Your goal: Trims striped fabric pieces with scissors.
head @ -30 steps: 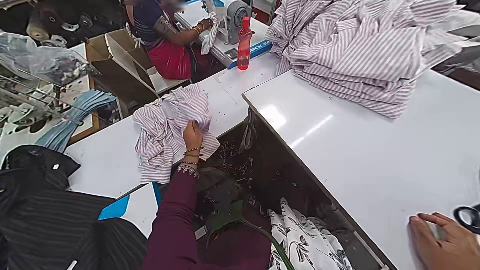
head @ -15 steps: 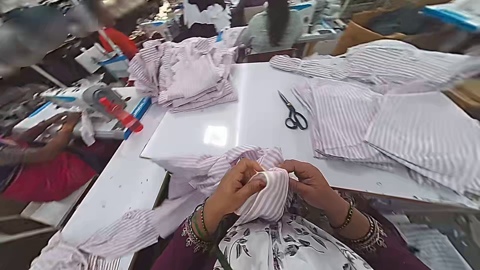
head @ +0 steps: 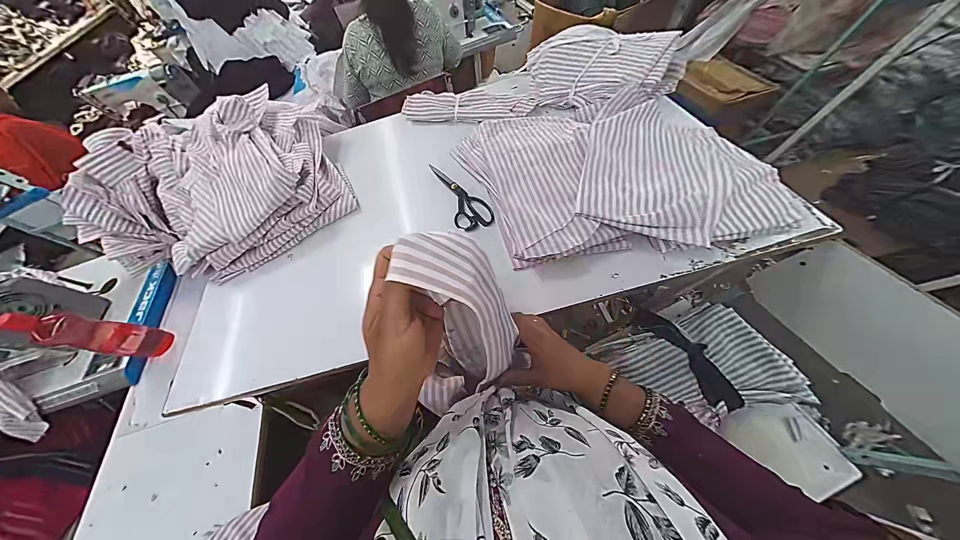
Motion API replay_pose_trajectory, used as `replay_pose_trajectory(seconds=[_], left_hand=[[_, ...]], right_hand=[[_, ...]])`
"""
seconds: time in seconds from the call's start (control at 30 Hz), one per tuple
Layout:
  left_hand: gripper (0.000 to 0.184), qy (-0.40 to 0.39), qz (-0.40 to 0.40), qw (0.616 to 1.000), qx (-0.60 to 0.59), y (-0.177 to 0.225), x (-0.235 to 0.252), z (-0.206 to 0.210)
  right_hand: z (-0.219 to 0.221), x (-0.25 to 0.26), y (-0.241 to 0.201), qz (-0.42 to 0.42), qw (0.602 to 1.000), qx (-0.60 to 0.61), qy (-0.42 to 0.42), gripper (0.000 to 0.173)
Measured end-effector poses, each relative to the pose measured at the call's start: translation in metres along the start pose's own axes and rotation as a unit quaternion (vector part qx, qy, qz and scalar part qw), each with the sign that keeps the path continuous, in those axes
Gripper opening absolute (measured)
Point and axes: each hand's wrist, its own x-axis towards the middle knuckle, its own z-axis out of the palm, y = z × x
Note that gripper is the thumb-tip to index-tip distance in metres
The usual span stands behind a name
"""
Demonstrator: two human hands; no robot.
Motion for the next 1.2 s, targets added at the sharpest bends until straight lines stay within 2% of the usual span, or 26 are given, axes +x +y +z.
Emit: replay_pose_trajectory(seconds=[0.07, 0.13, 0.2, 0.23, 0.27, 0.3, 0.37, 0.4, 0.43, 0.47, 0.5, 0.53, 0.6, 0.67, 0.7, 0.77, 0.8, 0.83, 0.87, 0.93, 0.97, 1.0, 1.07, 1.1, 1.17, 1.2], left_hand=[[0.038, 0.024, 0.065, 0.995, 0.072, 0.012, 0.009, -0.005], [0.036, 0.068, 0.136, 0.972, 0.179, 0.027, 0.021, -0.029], [0.019, 0.053, 0.182, 0.918, 0.349, 0.041, 0.027, -0.07], [0.013, 0.032, 0.178, 0.869, 0.46, 0.048, 0.026, -0.092], [0.025, 0.004, 0.157, 0.814, 0.559, 0.051, 0.021, -0.114], [0.029, -0.043, 0.101, 0.772, 0.626, 0.053, 0.012, -0.133], [0.021, -0.145, -0.081, 0.703, 0.692, 0.045, -0.009, -0.162], [0.018, -0.192, -0.17, 0.654, 0.712, 0.033, -0.019, -0.177], [0.019, -0.224, -0.245, 0.604, 0.725, 0.018, -0.031, -0.184], [0.024, -0.23, -0.293, 0.572, 0.731, 0.001, -0.043, -0.184], [0.031, -0.21, -0.3, 0.574, 0.732, -0.015, -0.056, -0.179], [0.037, -0.175, -0.27, 0.608, 0.726, -0.029, -0.068, -0.173], [0.047, -0.112, -0.12, 0.688, 0.707, -0.055, -0.092, -0.161], [0.06, -0.079, 0.047, 0.738, 0.668, -0.076, -0.104, -0.153], [0.057, -0.08, 0.129, 0.746, 0.648, -0.083, -0.104, -0.151], [0.025, -0.106, 0.207, 0.739, 0.632, -0.085, -0.097, -0.152], [0.017, -0.14, 0.195, 0.735, 0.635, -0.081, -0.097, -0.155], [0.014, -0.199, 0.127, 0.734, 0.637, -0.074, -0.1, -0.159], [0.014, -0.266, 0.008, 0.716, 0.646, -0.068, -0.105, -0.165], [0.028, -0.338, -0.294, 0.617, 0.647, -0.067, -0.111, -0.172], [0.034, -0.336, -0.379, 0.582, 0.636, -0.076, -0.118, -0.182], [0.038, -0.318, -0.42, 0.571, 0.63, -0.085, -0.126, -0.194], [0.035, -0.256, -0.422, 0.587, 0.642, -0.083, -0.128, -0.207], [0.029, -0.219, -0.378, 0.613, 0.659, -0.072, -0.121, -0.21], [0.022, -0.159, -0.197, 0.684, 0.684, -0.038, -0.099, -0.212], [0.022, -0.142, -0.089, 0.706, 0.688, -0.02, -0.088, -0.212]], right_hand=[[0.004, -0.004, 0.008, 0.014, 0.999, 0.039, 0.016, 0.048], [-0.007, -0.007, 0.012, 0.01, 0.979, 0.201, 0.04, 0.018], [-0.034, -0.012, 0.008, -0.002, 0.933, 0.361, -0.001, 0.011], [-0.05, -0.014, 0.009, -0.009, 0.916, 0.399, -0.042, 0.014], [-0.064, -0.018, 0.011, -0.008, 0.91, 0.405, -0.083, 0.021], [-0.075, -0.022, 0.013, 0.006, 0.916, 0.382, -0.121, 0.033], [-0.085, -0.03, 0.017, 0.066, 0.937, 0.287, -0.186, 0.059], [-0.084, -0.032, 0.018, 0.097, 0.939, 0.251, -0.214, 0.067], [-0.078, -0.034, 0.019, 0.118, 0.935, 0.244, -0.229, 0.067], [-0.068, -0.036, 0.019, 0.123, 0.931, 0.26, -0.226, 0.061], [-0.056, -0.037, 0.02, 0.119, 0.923, 0.297, -0.215, 0.052], [-0.044, -0.035, 0.021, 0.105, 0.909, 0.351, -0.201, 0.045], [-0.02, -0.026, 0.019, 0.057, 0.864, 0.464, -0.186, 0.033], [-0.004, -0.013, 0.009, 0.009, 0.822, 0.534, -0.2, 0.026], [0.001, -0.007, 0.002, -0.001, 0.81, 0.546, -0.212, 0.025], [0.005, 0.0, -0.007, -0.003, 0.803, 0.544, -0.243, 0.023], [0.006, 0.001, -0.007, 0.005, 0.808, 0.531, -0.254, 0.023], [0.006, 0.001, -0.006, 0.021, 0.821, 0.509, -0.26, 0.028], [0.006, -0.002, -0.003, 0.045, 0.841, 0.47, -0.264, 0.037], [0.004, -0.01, 0.007, 0.09, 0.896, 0.337, -0.276, 0.066], [0.003, -0.014, 0.017, 0.098, 0.91, 0.28, -0.291, 0.078], [0.002, -0.019, 0.028, 0.105, 0.915, 0.24, -0.308, 0.08], [-0.006, -0.03, 0.041, 0.139, 0.918, 0.173, -0.33, 0.071], [-0.017, -0.032, 0.043, 0.16, 0.919, 0.124, -0.337, 0.069], [-0.047, -0.033, 0.034, 0.208, 0.922, 0.015, -0.326, 0.058], [-0.062, -0.034, 0.027, 0.219, 0.927, -0.046, -0.301, 0.054]])
